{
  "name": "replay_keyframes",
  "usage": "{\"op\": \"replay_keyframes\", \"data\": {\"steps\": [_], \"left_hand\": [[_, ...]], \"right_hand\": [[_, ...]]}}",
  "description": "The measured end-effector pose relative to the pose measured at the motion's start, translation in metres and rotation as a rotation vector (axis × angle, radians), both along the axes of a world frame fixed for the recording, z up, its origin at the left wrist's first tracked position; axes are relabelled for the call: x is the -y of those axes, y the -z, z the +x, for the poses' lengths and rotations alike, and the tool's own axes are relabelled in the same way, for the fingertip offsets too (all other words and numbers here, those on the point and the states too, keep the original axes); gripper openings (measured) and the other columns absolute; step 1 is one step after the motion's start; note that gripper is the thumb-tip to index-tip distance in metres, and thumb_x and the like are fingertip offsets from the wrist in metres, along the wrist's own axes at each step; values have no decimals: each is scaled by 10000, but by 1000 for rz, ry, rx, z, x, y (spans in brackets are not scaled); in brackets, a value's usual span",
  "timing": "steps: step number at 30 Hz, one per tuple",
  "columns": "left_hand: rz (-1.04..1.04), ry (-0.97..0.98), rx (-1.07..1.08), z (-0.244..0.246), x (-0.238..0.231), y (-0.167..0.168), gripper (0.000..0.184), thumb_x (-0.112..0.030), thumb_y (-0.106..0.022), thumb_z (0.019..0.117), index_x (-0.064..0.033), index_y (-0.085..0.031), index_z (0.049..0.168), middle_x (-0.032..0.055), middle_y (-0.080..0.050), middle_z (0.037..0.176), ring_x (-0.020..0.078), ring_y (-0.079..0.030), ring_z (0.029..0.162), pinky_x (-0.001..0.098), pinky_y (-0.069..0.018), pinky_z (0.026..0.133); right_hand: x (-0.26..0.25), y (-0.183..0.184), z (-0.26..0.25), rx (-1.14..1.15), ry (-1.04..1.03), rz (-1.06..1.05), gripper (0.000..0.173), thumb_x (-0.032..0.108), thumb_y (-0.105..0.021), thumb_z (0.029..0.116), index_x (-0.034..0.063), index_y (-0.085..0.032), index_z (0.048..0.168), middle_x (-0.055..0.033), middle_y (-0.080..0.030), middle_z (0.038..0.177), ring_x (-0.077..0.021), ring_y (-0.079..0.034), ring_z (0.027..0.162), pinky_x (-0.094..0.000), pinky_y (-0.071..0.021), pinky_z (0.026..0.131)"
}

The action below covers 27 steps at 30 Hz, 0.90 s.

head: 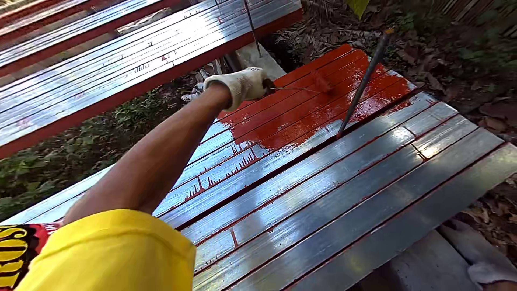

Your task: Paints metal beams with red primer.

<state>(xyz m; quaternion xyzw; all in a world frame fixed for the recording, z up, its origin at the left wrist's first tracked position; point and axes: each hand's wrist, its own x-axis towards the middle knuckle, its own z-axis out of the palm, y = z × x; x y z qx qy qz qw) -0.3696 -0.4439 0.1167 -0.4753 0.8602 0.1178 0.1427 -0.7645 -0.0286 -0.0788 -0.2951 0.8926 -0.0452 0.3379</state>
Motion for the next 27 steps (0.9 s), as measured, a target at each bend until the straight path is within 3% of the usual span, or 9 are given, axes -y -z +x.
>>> {"op": "replay_keyframes", "data": {"steps": [4, 8, 11, 13, 17, 19, 21, 25, 27], "left_hand": [[-11, 23, -55, 10, -15, 6, 164, -120, -566, 1019, -66, -719, 1042, 133, -678, 912, 285, -648, 844, 515, -505, 778], [12, -52, -38, 109, -81, -3, 136, -133, -593, 1032, -106, -726, 1035, 106, -667, 853, 272, -642, 770, 524, -510, 696], [29, -129, 76, 197, -132, -12, 237, -136, -616, 1020, -163, -733, 1224, 88, -721, 1055, 277, -683, 986, 575, -526, 890], [-19, -185, 133, 238, -158, -18, 256, -130, -643, 997, -206, -744, 1221, 60, -735, 1090, 266, -695, 998, 587, -532, 879], [26, -261, 158, 227, -156, -25, 268, -145, -625, 1019, -219, -730, 1255, 80, -716, 1171, 289, -669, 1092, 593, -500, 951], [58, -250, 132, 202, -136, -24, 266, -117, -597, 1033, -147, -719, 1268, 129, -707, 1173, 335, -656, 1105, 607, -481, 965], [62, -224, 98, 190, -121, -23, 246, -112, -572, 1049, -144, -724, 1240, 105, -717, 1114, 293, -669, 1026, 561, -503, 910], [17, -255, 216, 232, -121, -36, 233, -163, -601, 1039, -183, -724, 1235, 85, -707, 1181, 303, -664, 1101, 600, -502, 944], [-6, -293, 232, 255, -127, -42, 187, -122, -634, 1009, -173, -748, 1147, 80, -727, 1086, 296, -680, 1029, 586, -509, 891]], "right_hand": [[-3, 0, 0, 26, 35, -35, 541, 432, -531, 1040, 14, -598, 1376, -241, -583, 1404, -338, -547, 1324, -567, -378, 1125], [-1, -1, 3, -1, 10, -31, 541, 422, -521, 1049, 8, -582, 1393, -248, -556, 1440, -349, -508, 1373, -566, -346, 1158], [2, -8, 10, 20, 12, -19, 543, 410, -537, 1041, -16, -582, 1375, -266, -561, 1415, -351, -522, 1342, -563, -359, 1133], [4, -8, 11, 16, 8, -11, 547, 425, -534, 1035, -16, -597, 1353, -263, -580, 1390, -349, -546, 1310, -577, -377, 1113], [4, 3, 3, -13, -1, -19, 586, 460, -533, 1027, -4, -581, 1381, -273, -560, 1417, -378, -516, 1354, -603, -360, 1129], [3, 5, 1, -24, -24, -20, 606, 474, -525, 1030, -3, -570, 1401, -273, -552, 1434, -380, -511, 1366, -593, -357, 1143], [1, 1, 1, -11, -63, 2, 633, 476, -507, 1043, -14, -533, 1442, -278, -521, 1473, -390, -477, 1405, -586, -329, 1173], [-6, 5, -2, -27, -72, -54, 594, 464, -517, 1034, -13, -582, 1383, -260, -575, 1408, -353, -535, 1339, -555, -385, 1133], [7, -16, 17, -48, -47, 50, 586, 449, -486, 1058, -23, -561, 1398, -271, -552, 1433, -377, -508, 1367, -590, -363, 1135]]}}
